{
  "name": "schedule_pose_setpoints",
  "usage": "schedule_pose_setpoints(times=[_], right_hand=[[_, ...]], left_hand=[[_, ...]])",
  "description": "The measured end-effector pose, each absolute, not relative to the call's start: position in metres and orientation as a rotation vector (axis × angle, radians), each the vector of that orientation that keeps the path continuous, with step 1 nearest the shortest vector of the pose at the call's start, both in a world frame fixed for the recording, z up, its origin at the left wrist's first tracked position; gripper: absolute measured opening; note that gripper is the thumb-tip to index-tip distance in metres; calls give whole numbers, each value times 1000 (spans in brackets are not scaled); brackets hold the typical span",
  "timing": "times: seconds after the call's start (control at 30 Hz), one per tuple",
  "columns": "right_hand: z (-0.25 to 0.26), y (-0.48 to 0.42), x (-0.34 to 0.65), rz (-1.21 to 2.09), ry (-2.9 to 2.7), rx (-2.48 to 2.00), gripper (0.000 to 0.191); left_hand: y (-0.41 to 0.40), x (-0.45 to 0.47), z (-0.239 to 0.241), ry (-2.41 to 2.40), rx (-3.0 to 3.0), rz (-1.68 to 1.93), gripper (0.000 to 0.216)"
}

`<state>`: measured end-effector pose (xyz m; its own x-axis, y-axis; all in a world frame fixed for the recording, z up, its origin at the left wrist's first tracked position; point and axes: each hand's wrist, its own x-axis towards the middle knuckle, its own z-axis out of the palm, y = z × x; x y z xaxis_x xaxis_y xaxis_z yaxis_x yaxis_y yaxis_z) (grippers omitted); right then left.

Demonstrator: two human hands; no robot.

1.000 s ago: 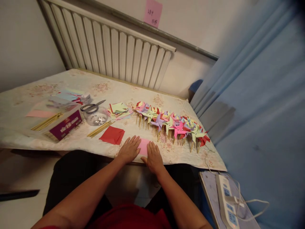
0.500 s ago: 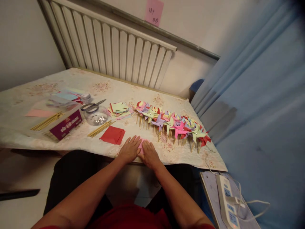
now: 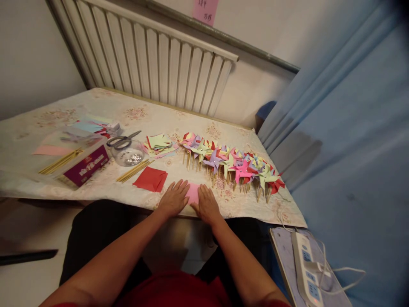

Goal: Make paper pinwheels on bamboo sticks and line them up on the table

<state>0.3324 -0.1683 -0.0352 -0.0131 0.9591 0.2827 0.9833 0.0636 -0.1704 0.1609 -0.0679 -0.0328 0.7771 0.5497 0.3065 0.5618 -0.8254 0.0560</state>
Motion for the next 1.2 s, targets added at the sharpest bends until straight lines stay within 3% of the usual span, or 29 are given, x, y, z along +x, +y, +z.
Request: schedule_pose_setpoints(times=[0.33,0.7,1.2], right_hand=[[-44,-194,345,-126,-1921,-1879,65],[-40,-193,302,-111,-2234,-1853,77],[-44,-240,318,-116,-2218,-1931,72]], left_hand=[[-67,161,-36,-916,-2926,-516,51],[-65,161,-41,-917,-2933,-510,51],[-67,162,-35,-931,-2951,-490,51]])
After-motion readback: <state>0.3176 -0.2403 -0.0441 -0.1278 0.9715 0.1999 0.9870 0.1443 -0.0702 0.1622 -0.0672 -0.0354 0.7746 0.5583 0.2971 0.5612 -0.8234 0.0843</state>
